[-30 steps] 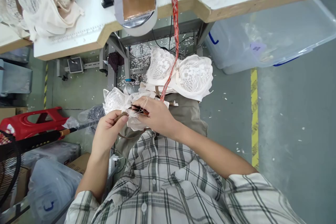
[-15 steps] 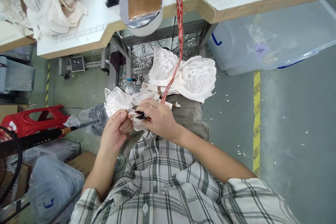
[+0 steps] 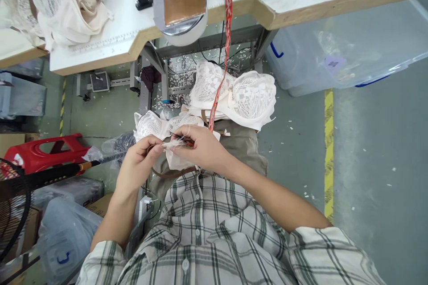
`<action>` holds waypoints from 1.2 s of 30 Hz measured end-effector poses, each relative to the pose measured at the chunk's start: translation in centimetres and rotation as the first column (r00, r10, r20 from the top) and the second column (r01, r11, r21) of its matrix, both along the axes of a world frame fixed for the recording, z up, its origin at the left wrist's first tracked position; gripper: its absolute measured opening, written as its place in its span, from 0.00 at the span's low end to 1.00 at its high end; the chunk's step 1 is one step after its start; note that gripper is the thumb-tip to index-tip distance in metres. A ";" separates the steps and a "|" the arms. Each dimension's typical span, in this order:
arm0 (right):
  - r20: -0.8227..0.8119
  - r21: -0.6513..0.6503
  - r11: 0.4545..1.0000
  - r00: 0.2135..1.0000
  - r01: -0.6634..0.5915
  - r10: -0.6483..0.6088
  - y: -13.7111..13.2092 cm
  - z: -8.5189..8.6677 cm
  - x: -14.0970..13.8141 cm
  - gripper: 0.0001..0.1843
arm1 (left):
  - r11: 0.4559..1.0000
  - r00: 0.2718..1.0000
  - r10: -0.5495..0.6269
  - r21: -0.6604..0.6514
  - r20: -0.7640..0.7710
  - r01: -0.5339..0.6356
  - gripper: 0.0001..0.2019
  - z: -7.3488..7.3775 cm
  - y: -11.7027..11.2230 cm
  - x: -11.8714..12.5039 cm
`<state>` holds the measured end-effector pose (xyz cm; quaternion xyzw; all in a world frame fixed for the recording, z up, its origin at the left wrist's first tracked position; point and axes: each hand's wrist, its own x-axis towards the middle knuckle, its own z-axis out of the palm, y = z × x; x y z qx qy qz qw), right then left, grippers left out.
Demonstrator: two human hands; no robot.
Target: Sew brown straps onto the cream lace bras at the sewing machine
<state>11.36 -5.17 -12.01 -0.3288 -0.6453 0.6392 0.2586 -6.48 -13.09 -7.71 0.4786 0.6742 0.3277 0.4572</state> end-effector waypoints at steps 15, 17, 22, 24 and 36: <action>-0.105 -0.382 0.923 0.994 -0.050 0.010 -2.2 2.5 1.0 0.18 | 0.921 0.824 0.385 -0.115 0.416 -0.372 0.08 -0.7 -0.4 1.7; -0.097 -0.383 0.919 0.993 -0.094 0.061 -2.7 2.8 0.7 0.18 | 0.918 0.842 0.389 -0.087 0.374 -0.386 0.08 -0.6 -0.4 1.9; -0.073 -0.394 0.916 0.996 -0.081 0.057 -3.0 2.4 -0.1 0.18 | 0.931 0.898 0.348 0.008 0.270 -0.364 0.07 -0.3 -0.3 2.3; -0.065 -0.387 0.919 0.996 -0.082 0.061 -3.0 2.2 -0.1 0.17 | 0.937 0.913 0.331 0.031 0.237 -0.348 0.07 -0.2 -0.2 2.3; -0.013 -0.304 0.947 0.995 -0.100 0.101 -2.7 2.2 -0.2 0.16 | 0.947 0.946 0.304 0.070 0.112 -0.312 0.07 0.0 -0.3 2.3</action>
